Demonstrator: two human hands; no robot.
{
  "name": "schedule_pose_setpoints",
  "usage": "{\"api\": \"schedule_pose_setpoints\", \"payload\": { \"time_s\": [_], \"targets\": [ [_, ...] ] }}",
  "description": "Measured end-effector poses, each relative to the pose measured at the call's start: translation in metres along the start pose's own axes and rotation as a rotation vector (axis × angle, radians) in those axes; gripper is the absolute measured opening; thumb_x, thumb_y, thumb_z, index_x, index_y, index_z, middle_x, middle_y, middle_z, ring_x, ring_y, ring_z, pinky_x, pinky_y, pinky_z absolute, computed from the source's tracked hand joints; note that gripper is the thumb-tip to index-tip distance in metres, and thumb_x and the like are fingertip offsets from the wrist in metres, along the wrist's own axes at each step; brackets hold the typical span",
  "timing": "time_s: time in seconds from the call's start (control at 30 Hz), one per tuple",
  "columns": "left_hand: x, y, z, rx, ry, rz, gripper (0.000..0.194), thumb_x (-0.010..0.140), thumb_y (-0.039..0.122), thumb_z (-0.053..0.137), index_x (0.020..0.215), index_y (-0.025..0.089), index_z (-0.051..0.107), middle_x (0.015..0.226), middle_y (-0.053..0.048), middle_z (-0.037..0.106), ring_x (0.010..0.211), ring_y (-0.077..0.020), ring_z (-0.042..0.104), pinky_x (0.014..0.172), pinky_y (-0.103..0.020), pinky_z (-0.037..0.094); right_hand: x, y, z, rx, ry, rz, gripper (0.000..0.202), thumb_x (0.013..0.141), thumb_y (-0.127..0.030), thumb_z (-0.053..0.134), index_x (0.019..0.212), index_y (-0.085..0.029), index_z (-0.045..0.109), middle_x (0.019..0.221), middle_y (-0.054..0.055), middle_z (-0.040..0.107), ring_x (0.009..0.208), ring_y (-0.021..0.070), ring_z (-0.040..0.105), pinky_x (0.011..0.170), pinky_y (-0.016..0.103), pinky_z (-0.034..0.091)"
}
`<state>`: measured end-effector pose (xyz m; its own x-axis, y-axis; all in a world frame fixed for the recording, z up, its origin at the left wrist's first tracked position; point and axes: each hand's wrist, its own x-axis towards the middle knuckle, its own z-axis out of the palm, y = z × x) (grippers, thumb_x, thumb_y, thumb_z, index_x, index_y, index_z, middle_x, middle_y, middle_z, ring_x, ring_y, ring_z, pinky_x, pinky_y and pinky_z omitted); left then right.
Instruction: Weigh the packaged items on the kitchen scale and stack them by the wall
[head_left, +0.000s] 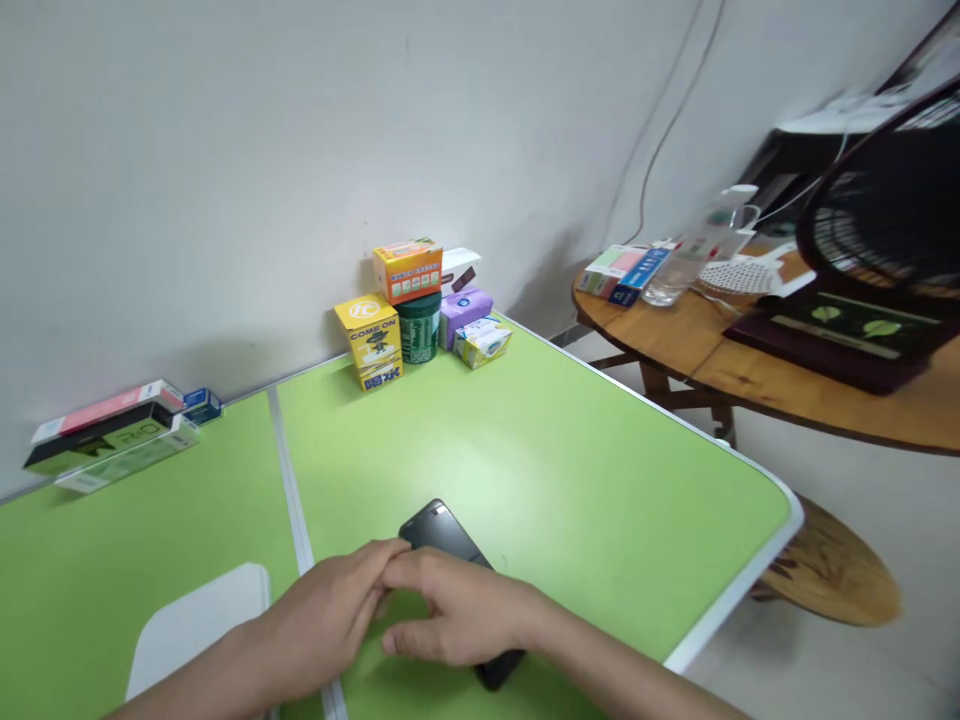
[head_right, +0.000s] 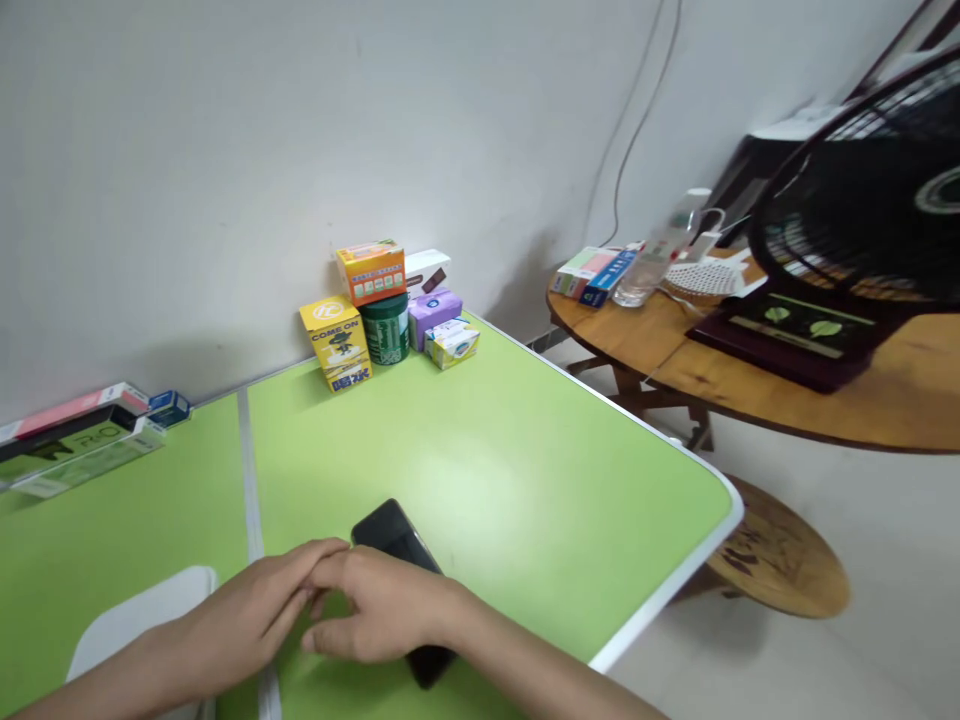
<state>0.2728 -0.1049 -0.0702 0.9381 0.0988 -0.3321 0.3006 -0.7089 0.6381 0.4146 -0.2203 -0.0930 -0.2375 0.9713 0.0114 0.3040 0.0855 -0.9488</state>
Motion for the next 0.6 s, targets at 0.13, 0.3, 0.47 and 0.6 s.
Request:
{"api": "schedule_pose_setpoints", "payload": {
  "time_s": [0.13,0.3,0.47,0.6],
  "targets": [
    [0.030,-0.003,0.004,-0.001,0.004,0.026,0.046,0.082,0.013,0.036,0.125,0.026,0.044,0.103,-0.004,0.065,0.092,-0.0196,0.061,0.084,-0.035,0.048,-0.007,0.026,-0.019,0.041,0.019,-0.026,0.033,0.075,-0.010,0.057,0.107,-0.015,0.062,0.099,0.005,0.068,0.090,0.0165,0.063,0.082,0.026,0.048],
    [0.070,-0.036,-0.003,-0.053,0.227,-0.013,0.058,0.074,0.005,0.038,0.129,0.025,0.040,0.127,-0.007,0.052,0.116,-0.0182,0.050,0.101,-0.036,0.039,0.019,0.063,-0.049,-0.063,0.299,-0.017,0.037,0.075,-0.004,0.049,0.107,-0.016,0.063,0.101,0.007,0.068,0.093,0.0174,0.064,0.086,0.030,0.049],
    [0.117,-0.060,-0.030,-0.128,0.476,-0.104,0.055,0.076,0.010,0.042,0.130,0.022,0.036,0.136,-0.011,0.041,0.125,-0.0217,0.042,0.102,-0.043,0.038,0.068,0.098,-0.112,-0.072,0.737,0.115,0.047,0.072,-0.010,0.056,0.119,-0.014,0.054,0.116,0.015,0.061,0.109,0.0256,0.057,0.096,0.044,0.044],
    [0.169,-0.080,-0.053,-0.181,0.666,-0.182,0.072,0.075,0.014,0.047,0.139,0.017,0.014,0.149,-0.018,0.016,0.138,-0.0273,0.019,0.107,-0.046,0.030,0.110,0.119,-0.159,-0.044,0.910,0.148,0.066,0.067,-0.008,0.055,0.131,-0.011,0.040,0.136,0.019,0.043,0.129,0.0301,0.037,0.109,0.048,0.026]
  ]
}}
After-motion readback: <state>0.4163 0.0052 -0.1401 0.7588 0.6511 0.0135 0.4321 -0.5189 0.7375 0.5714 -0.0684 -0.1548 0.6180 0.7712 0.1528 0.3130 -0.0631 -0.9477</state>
